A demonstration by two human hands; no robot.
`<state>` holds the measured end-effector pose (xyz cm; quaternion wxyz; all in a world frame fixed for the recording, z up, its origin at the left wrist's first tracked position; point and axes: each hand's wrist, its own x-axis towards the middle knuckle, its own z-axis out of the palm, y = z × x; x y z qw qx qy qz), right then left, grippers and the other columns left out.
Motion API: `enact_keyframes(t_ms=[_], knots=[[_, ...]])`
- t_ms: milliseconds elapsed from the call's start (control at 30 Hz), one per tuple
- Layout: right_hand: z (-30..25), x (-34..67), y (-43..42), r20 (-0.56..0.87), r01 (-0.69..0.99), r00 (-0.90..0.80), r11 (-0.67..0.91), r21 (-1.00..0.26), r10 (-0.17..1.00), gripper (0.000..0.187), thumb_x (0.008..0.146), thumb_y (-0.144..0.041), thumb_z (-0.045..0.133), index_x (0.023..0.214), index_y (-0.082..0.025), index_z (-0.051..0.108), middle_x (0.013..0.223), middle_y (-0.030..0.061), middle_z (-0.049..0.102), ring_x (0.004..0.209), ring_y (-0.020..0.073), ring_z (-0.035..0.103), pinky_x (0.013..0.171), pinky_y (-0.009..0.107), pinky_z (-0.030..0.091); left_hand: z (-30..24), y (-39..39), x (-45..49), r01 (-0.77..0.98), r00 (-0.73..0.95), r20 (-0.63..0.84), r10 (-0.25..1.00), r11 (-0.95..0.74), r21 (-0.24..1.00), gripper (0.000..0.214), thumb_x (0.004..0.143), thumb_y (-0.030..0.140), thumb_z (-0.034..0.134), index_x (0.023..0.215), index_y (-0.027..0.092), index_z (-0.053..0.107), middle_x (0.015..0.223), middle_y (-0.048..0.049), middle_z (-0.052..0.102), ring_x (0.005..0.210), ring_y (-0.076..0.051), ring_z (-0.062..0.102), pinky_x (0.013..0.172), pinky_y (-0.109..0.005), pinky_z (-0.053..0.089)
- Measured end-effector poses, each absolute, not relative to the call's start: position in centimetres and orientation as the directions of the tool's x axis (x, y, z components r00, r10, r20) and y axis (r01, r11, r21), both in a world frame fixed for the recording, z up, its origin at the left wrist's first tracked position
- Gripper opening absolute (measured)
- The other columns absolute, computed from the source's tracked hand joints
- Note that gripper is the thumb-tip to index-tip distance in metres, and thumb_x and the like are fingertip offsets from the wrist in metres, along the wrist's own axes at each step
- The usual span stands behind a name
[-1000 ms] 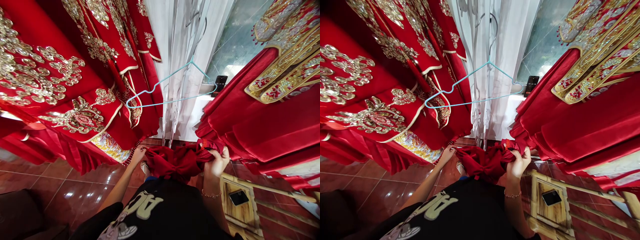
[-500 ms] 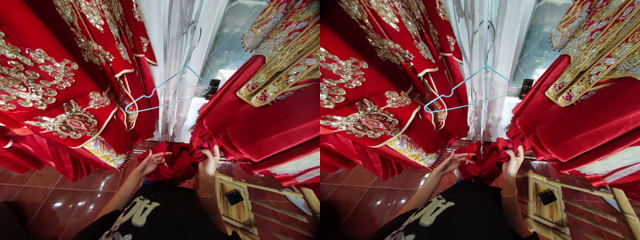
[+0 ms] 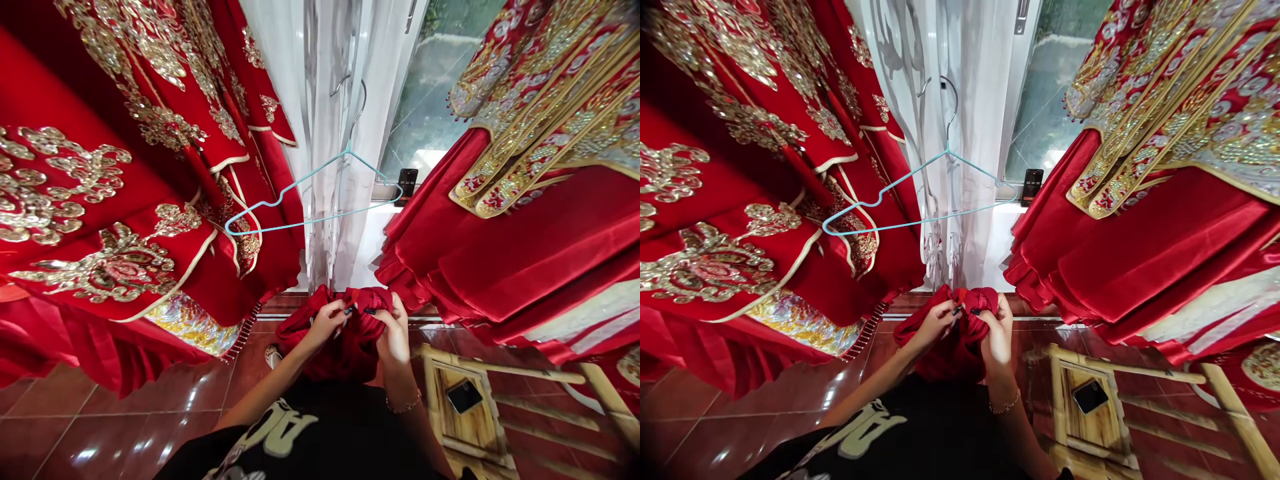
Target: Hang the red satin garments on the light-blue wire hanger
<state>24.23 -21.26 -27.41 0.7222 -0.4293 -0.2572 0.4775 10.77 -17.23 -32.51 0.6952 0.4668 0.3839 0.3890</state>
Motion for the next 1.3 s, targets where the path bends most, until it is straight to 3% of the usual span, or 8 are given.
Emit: enact_keyframes(t_ms=[133,300,433,533,633,767,933,1300], knots=[[-29.3,29.1,-20.7,0.067,-0.143,0.485,0.155,-0.978,0.872,0.02,0.062,-0.017,0.067,0.064,-0.021,0.047,0.06,-0.0092,0.047,0.057,0.0087,0.041,0.057,0.021,0.037,-31.9,-17.1,8.7,-0.289,0.207,-0.169,0.964,0.225,0.93,0.047,0.069,0.057,0.075,0.064,0.019,0.048,0.055,0.0073,0.047,0.042,-0.002,0.025,0.043,-0.019,0.014],[-30.6,33.2,-20.6,0.187,0.313,0.374,0.066,-0.947,0.909,0.024,0.061,-0.015,0.075,0.083,-0.023,0.07,0.079,-0.0019,0.068,0.077,0.0164,0.062,0.078,0.031,0.051,-31.2,-18.2,8.8,-0.253,0.158,-0.143,0.977,0.18,0.951,0.045,0.066,0.055,0.077,0.058,0.018,0.053,0.054,0.0035,0.05,0.047,-0.006,0.035,0.047,-0.021,0.022],[-29.2,30.3,-20.4,0.114,0.2,-0.142,0.142,-0.969,0.983,0.02,0.088,-0.036,0.063,0.094,-0.023,0.077,0.105,0.0072,0.077,0.103,0.0224,0.07,0.1,0.042,0.052,-30.9,-19.4,9.6,-0.209,0.191,-0.103,0.976,0.143,0.967,0.041,0.07,0.051,0.078,0.06,0.018,0.058,0.058,0.0017,0.054,0.058,-0.011,0.046,0.059,-0.024,0.036],[-28.5,27.2,-19.6,0.071,0.076,-0.291,0.096,-0.992,0.954,0.03,0.088,-0.045,0.065,0.102,-0.023,0.079,0.11,0.0084,0.079,0.11,0.0258,0.071,0.107,0.046,0.05,-30.8,-19.9,9.6,-0.172,0.22,-0.081,0.972,0.12,0.978,0.042,0.071,0.052,0.078,0.059,0.017,0.058,0.057,0.0015,0.055,0.059,-0.012,0.047,0.064,-0.026,0.039],[-28.6,25.6,-18.8,0.15,-0.011,-0.265,0.152,-0.988,0.953,0.034,0.091,-0.049,0.062,0.106,-0.025,0.08,0.114,0.0079,0.078,0.115,0.0278,0.07,0.111,0.049,0.048,-30.5,-19.8,9.4,-0.187,0.203,-0.059,0.977,0.098,0.977,0.041,0.07,0.049,0.08,0.058,0.016,0.059,0.058,0.0003,0.058,0.06,-0.013,0.05,0.065,-0.026,0.042],[-28.6,27.6,-17.5,0.387,0.137,-0.017,0.385,-0.913,0.922,0.029,0.094,-0.044,0.06,0.108,-0.03,0.081,0.126,0.0053,0.074,0.125,0.0279,0.066,0.114,0.049,0.047,-28.2,-19.0,7.3,-0.365,0.193,0.025,0.981,0.048,0.93,0.03,0.071,0.043,0.079,0.082,0.015,0.073,0.077,-0.0044,0.07,0.062,-0.014,0.059,0.069,-0.029,0.05],[-26.5,36.4,-13.5,0.577,0.282,0.27,0.51,-0.813,0.771,0.037,0.087,-0.033,0.07,0.124,-0.028,0.073,0.138,0.0058,0.066,0.131,0.0287,0.061,0.113,0.05,0.049,-24.5,-18.3,0.6,-0.495,-0.156,0.086,0.984,-0.153,0.855,0.027,0.065,0.029,0.076,0.089,0.018,0.078,0.099,-0.0075,0.076,0.093,-0.021,0.07,0.088,-0.034,0.059],[-19.4,42.6,-5.1,0.481,0.395,-0.051,0.46,-0.795,0.875,0.052,0.074,-0.039,0.079,0.121,-0.019,0.073,0.135,0.013,0.069,0.124,0.0322,0.065,0.11,0.05,0.05,-23.2,-20.2,-2.3,-0.427,-0.348,0.073,0.935,-0.228,0.875,0.03,0.063,0.031,0.071,0.089,0.02,0.08,0.107,-0.0118,0.077,0.111,-0.032,0.068,0.09,-0.054,0.062]])
